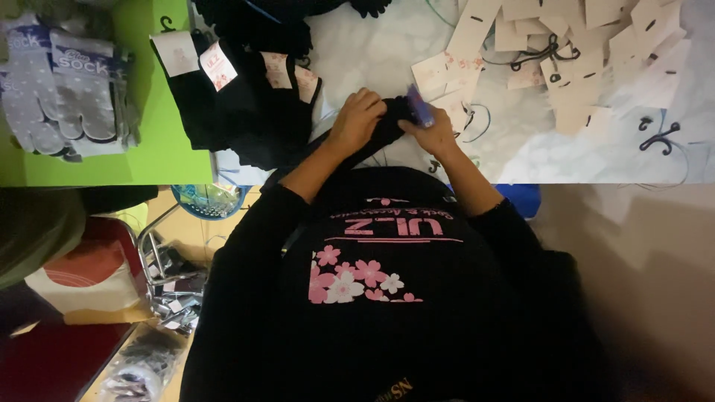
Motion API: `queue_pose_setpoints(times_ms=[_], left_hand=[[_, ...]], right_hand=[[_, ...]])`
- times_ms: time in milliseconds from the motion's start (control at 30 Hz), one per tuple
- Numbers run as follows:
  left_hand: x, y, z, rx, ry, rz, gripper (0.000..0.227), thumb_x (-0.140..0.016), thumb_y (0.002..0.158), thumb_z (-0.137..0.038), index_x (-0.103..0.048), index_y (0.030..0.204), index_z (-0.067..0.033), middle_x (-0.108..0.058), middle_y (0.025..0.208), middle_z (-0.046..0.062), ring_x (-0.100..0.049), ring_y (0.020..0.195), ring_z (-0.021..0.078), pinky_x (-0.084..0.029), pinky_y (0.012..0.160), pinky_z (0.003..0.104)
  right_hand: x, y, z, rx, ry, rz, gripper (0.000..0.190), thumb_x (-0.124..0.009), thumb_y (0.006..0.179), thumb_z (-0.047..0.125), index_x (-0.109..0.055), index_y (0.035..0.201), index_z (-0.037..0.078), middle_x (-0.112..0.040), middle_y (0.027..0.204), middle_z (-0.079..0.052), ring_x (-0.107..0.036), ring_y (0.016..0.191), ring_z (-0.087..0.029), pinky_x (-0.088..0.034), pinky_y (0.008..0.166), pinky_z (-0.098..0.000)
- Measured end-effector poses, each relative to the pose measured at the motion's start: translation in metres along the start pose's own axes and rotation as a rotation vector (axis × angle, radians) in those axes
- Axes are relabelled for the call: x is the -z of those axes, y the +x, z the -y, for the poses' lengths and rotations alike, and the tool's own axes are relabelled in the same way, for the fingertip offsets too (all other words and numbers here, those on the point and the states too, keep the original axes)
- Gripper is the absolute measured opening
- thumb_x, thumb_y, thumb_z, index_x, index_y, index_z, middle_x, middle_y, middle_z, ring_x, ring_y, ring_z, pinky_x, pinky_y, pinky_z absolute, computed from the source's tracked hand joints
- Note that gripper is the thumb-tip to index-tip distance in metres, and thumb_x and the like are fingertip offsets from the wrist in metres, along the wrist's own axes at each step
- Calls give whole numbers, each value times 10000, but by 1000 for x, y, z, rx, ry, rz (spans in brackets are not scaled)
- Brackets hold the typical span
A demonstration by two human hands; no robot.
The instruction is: The person uses a handheld stapler to attach paper tags to folded black socks. They repeatedly pick up a sock, position a tag, and staple it in place, then place the tagged sock into a growing pile on the table.
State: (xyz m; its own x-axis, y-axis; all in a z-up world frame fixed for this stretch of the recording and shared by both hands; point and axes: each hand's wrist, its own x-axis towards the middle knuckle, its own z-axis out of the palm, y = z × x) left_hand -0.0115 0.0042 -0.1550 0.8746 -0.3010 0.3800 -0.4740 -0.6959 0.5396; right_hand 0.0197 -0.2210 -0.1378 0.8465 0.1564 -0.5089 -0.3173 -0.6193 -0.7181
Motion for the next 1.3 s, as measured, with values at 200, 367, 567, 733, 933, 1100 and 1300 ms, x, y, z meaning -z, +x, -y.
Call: queue_pose_setpoints(times_ms=[200,367,567,733,933,1100,1300], left_hand=[[29,8,-4,393,-751,250,241,-679,954,-30,-505,1062,-158,-631,940,29,-605,937,203,-480,852,388],[133,34,-28,542,-800,687,805,-871,860,-317,-421,1458,-21,-471,1519,256,-407,1431,380,-333,1187,522],[105,-15,4,629,-784,928,376,-858,873,-367,-693,673,-95,-606,571,-23,-508,491,102,-418,470,221],[117,29,-42,414,-633,856,420,-729,904,-414,-642,1078,-42,-697,1027,44,-612,934,149,-473,827,323],[112,63,-81,835,-744,680,1028,-134,862,-763,-495,1482,-27,-452,1582,153,-371,1498,228,-198,1228,330],[73,16,-51,709,-1187,393,542,-696,895,-384,-625,1320,-56,-686,1295,82,-631,1157,160,-483,1040,289],[81,-18,-35,1045,-1136,186,616,-631,589,-115,-619,1193,2,-646,973,46,-621,886,182,-486,724,319]], right_hand=[[14,-15,7,351,272,-126,366,-915,801,153,-697,1053,1,-650,835,-149,-624,807,-244,-482,752,-336],[75,-56,73,407,209,-86,376,-885,901,251,-730,1205,94,-734,915,-135,-684,763,-236,-533,730,-319],[151,-46,61,614,294,-490,382,-883,933,83,-635,1220,34,-690,1024,-145,-636,877,-257,-504,739,-368],[147,-70,52,776,86,-851,302,-847,953,87,-644,1142,-32,-721,1050,-152,-707,965,-247,-588,878,-385],[44,-120,80,395,701,39,472,-562,986,425,-703,1134,-1,-701,1061,-96,-645,880,-159,-508,825,-306],[18,-48,5,946,-97,-32,152,-743,846,30,-629,944,55,-593,940,-99,-556,837,-241,-420,755,-337],[131,100,13,-167,-464,-549,632,-477,1012,119,-276,1606,200,-574,716,86,-460,516,-17,-425,398,-219]])
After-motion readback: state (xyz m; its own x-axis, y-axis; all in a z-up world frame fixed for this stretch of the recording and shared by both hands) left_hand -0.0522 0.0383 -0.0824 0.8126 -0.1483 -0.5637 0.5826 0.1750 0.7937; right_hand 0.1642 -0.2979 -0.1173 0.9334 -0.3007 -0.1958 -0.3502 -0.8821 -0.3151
